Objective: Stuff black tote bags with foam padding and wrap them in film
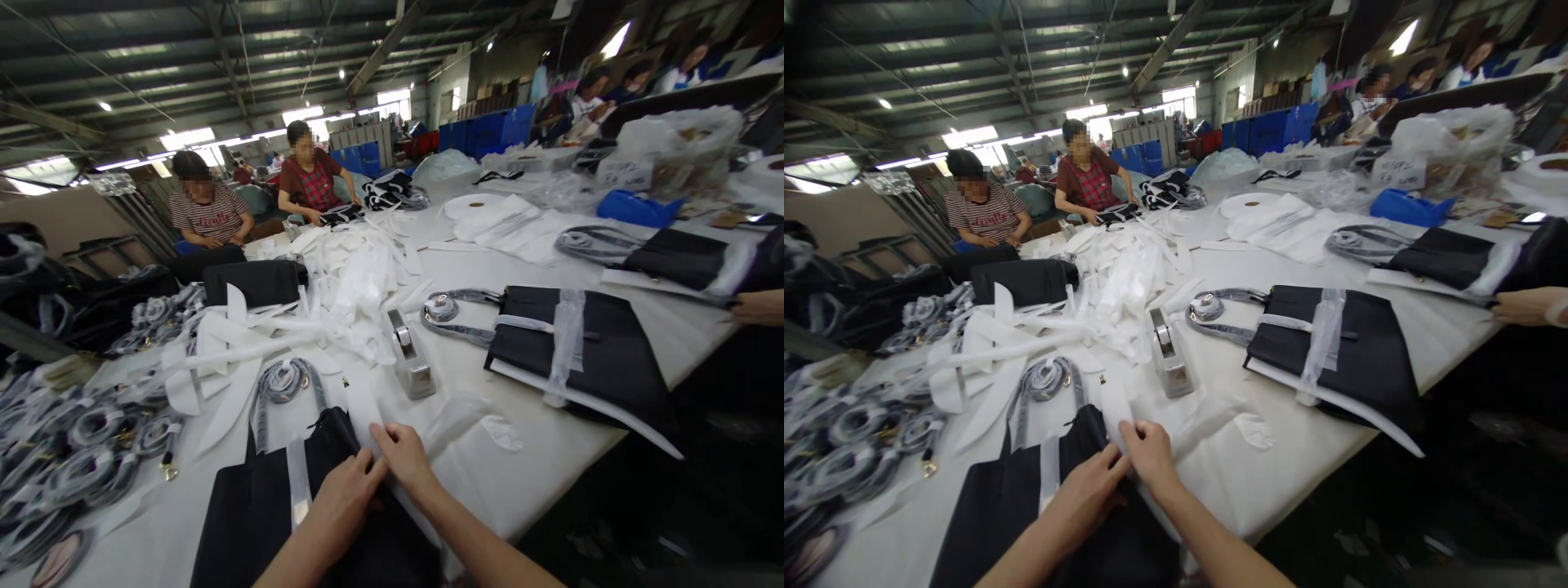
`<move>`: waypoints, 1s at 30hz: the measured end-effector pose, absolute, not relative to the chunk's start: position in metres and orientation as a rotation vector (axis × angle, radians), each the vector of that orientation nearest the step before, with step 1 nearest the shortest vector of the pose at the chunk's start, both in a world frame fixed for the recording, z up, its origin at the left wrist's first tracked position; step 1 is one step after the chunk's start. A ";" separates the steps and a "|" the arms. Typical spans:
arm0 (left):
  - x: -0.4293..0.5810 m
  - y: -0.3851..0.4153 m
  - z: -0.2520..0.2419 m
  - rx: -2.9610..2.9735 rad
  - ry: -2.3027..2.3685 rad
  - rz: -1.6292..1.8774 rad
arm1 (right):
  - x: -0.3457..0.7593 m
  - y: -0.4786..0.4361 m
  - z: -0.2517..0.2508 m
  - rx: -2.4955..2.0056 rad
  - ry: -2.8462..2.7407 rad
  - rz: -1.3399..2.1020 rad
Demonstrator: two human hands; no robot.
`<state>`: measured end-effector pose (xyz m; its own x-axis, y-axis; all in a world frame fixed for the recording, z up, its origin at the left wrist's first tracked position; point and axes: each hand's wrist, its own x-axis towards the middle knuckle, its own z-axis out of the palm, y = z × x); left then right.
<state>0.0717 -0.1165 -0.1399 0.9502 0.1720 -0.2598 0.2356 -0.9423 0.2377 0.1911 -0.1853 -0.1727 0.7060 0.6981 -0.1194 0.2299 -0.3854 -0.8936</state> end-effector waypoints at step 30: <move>0.068 -0.021 -0.162 2.924 0.307 -0.130 | 0.174 -0.192 -0.202 -2.051 -0.710 0.242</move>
<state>0.0684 -0.0209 -0.1624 0.9746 0.1967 -0.1073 0.2142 -0.9587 0.1872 0.1738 -0.1924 -0.2024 0.8140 0.5719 0.1020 0.3907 -0.4089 -0.8247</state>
